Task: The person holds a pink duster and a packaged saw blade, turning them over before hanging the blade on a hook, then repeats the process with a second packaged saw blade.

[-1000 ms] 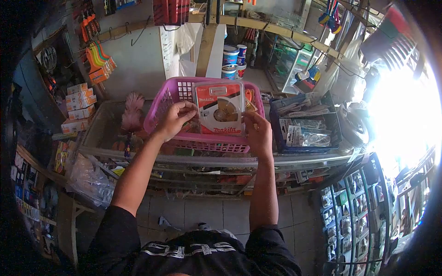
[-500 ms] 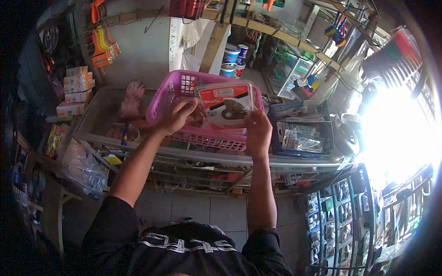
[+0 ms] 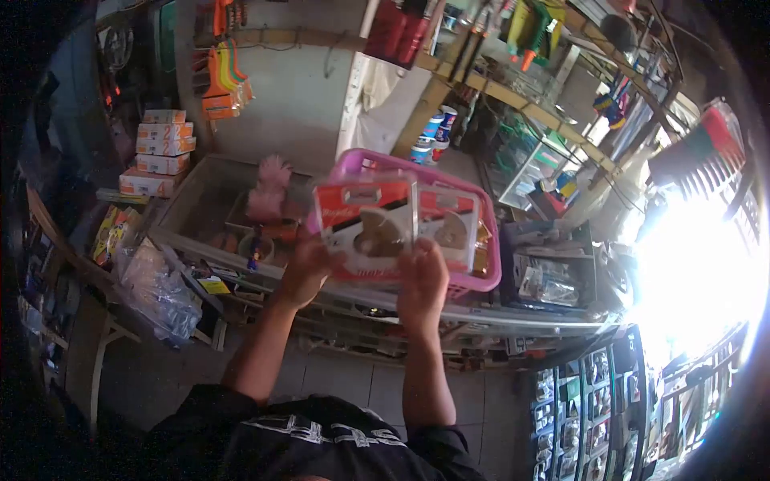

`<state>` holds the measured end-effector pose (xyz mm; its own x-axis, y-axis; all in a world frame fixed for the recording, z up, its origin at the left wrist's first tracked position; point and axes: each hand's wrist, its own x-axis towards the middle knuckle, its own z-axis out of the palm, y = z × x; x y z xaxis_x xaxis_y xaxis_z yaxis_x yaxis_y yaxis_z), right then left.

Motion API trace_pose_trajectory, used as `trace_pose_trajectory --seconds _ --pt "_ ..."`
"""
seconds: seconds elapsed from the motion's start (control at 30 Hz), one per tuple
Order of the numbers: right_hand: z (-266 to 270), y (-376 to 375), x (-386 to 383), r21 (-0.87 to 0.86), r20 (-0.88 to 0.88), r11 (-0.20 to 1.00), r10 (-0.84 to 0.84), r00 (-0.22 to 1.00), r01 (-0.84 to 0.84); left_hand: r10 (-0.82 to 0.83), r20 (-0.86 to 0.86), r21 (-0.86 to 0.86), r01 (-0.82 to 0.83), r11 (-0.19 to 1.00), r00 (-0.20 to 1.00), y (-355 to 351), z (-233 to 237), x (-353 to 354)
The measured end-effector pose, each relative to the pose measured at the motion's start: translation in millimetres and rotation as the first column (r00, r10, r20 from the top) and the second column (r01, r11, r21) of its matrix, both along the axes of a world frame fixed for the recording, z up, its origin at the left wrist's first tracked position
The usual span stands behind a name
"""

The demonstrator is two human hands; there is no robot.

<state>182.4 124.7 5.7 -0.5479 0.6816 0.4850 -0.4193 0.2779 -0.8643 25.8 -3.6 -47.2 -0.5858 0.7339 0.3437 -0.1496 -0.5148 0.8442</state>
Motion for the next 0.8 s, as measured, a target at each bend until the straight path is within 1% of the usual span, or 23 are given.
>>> trace_pose_trajectory --seconds 0.03,0.07,0.1,0.2,0.23,0.33,0.37,0.47,0.5,0.57,0.67,0.73,0.77,0.8 --pt "-8 -32 -24 0.048 0.068 0.999 0.022 0.997 -0.025 0.066 0.049 0.014 -0.067 0.998 0.997 -30 8 -12" --pt "-9 -44 -35 -0.018 0.105 0.987 0.163 0.981 -0.162 0.112 0.097 0.019 -0.115 0.993 0.989 -54 16 -12" --pt "-10 -59 -48 -0.023 0.099 0.976 0.217 0.971 -0.216 0.159 0.145 0.020 -0.163 0.986 0.977 -75 21 -15" --pt "-22 -101 -87 -0.051 0.079 0.938 0.347 0.935 -0.343 0.359 0.053 -0.018 -0.358 0.933 0.932 -120 3 -44" --pt "-27 -109 -100 -0.055 0.067 0.925 0.379 0.923 -0.376 0.412 0.045 -0.028 -0.412 0.911 0.910 -131 -3 -52" --pt "-37 -132 -127 -0.039 0.221 0.932 0.359 0.907 -0.360 0.449 0.122 -0.124 -0.435 0.892 0.885 -162 -28 -72" --pt "-38 -139 -135 0.007 0.306 0.955 0.279 0.910 -0.295 0.445 0.136 -0.079 -0.438 0.896 0.885 -169 -35 -79" --pt "-61 -152 -160 0.065 0.336 0.964 0.224 0.915 -0.259 0.507 0.211 -0.084 -0.501 0.861 0.836 -192 -53 -98" --pt "-66 -154 -167 0.112 0.374 0.968 0.170 0.912 -0.226 0.519 0.237 -0.125 -0.504 0.854 0.821 -201 -52 -102" --pt "-75 -158 -179 0.210 0.452 0.962 0.063 0.890 -0.174 0.453 0.323 -0.096 -0.447 0.889 0.831 -223 -52 -110" --pt "-93 -167 -208 0.241 0.406 0.969 -0.046 0.913 -0.059 0.385 0.401 -0.037 -0.405 0.913 0.831 -251 -58 -129" --pt "-108 -167 -230 0.471 0.375 0.881 -0.247 0.893 0.045 0.362 0.445 -0.015 -0.397 0.918 0.819 -265 -57 -142" --pt "-116 -169 -240 0.575 0.342 0.813 -0.341 0.876 0.092 0.368 0.444 -0.029 -0.397 0.917 0.817 -273 -66 -154" --pt "-120 -173 -247 0.603 0.353 0.791 -0.385 0.853 0.107 0.355 0.447 -0.024 -0.386 0.922 0.821 -279 -65 -159"
